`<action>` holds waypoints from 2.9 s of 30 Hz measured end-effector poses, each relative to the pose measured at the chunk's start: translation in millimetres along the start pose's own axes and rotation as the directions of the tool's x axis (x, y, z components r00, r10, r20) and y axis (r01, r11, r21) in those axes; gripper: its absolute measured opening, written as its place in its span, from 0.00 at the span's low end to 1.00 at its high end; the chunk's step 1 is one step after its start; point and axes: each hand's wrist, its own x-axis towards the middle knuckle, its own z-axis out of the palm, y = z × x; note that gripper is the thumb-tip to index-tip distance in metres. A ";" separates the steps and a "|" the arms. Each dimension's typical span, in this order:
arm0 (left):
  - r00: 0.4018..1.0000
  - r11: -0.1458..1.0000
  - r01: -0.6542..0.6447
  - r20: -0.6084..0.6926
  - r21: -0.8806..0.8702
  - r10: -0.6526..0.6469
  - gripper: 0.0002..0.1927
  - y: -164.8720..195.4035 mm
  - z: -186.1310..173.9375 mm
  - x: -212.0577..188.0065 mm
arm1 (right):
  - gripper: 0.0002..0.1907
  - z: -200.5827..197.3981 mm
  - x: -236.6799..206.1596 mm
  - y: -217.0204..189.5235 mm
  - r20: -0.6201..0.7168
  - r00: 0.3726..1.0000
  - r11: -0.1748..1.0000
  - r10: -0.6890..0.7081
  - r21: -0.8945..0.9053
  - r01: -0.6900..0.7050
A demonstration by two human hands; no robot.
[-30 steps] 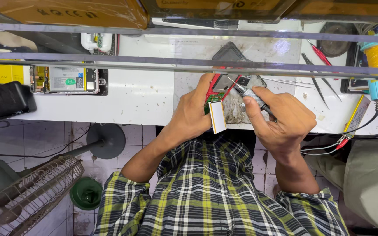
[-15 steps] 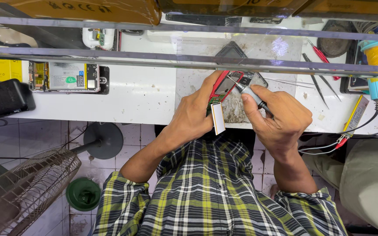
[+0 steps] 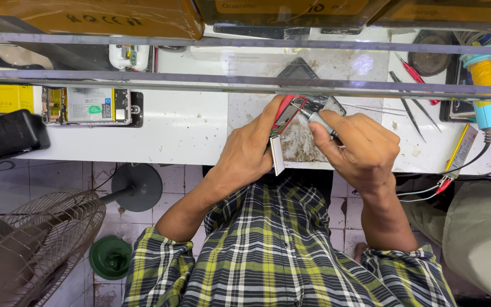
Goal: The person disassembles a red mobile phone, removes the battery and internal components, and cleans the circuit board with a toothbrush and liquid. The person then reassembles the phone components.
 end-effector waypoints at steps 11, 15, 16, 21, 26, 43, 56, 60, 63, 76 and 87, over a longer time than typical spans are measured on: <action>0.999 0.991 0.006 -0.044 0.135 0.000 0.38 -0.6 3.1 4.0 | 0.13 15.5 -5.2 19.2 0.048 0.986 0.978 0.163 0.121 -0.167; 0.999 0.991 0.029 -0.038 0.127 -0.024 0.37 -0.1 0.2 8.5 | 0.17 20.3 -8.4 23.8 -0.050 0.998 0.979 -0.044 0.196 0.053; 0.999 0.989 0.049 -0.025 0.136 -0.046 0.37 -0.3 -0.3 10.3 | 0.18 20.6 -9.0 23.8 -0.033 0.999 0.971 -0.035 0.236 0.042; 0.999 0.988 0.049 -0.016 0.145 -0.047 0.39 1.6 2.7 14.7 | 0.25 22.2 -8.1 21.7 -0.044 0.977 0.953 0.210 0.230 -0.195; 0.995 0.982 0.098 -0.004 0.164 -0.099 0.40 1.2 4.2 17.7 | 0.21 25.2 -2.0 24.0 -0.044 0.974 0.903 0.224 0.386 -0.190; 0.998 0.990 0.005 -0.062 0.138 0.004 0.36 -3.7 9.6 18.5 | 0.25 12.2 1.1 26.0 0.060 0.959 0.947 0.277 0.154 -0.284; 0.999 0.934 0.040 -0.040 0.355 -0.028 0.38 -0.8 12.7 29.9 | 0.15 10.9 10.7 32.7 0.082 0.930 0.883 0.359 0.292 -0.367; 0.992 0.922 -0.032 -0.099 0.387 0.076 0.42 3.8 8.3 32.9 | 0.10 24.0 10.6 43.0 0.164 0.870 0.672 0.464 0.575 -0.467; 0.993 0.908 -0.027 -0.092 0.419 0.072 0.44 6.4 6.5 38.9 | 0.09 27.6 7.9 51.1 0.080 0.898 0.770 0.433 0.485 -0.415; 0.989 0.914 -0.042 -0.113 0.404 0.095 0.46 4.9 9.1 47.8 | 0.05 34.6 -3.3 59.5 0.111 0.844 0.702 0.525 0.505 -0.503; 0.987 0.907 -0.040 -0.125 0.418 0.102 0.43 13.8 14.2 43.8 | 0.08 62.8 13.7 34.7 -0.155 0.853 0.797 0.498 0.471 -0.379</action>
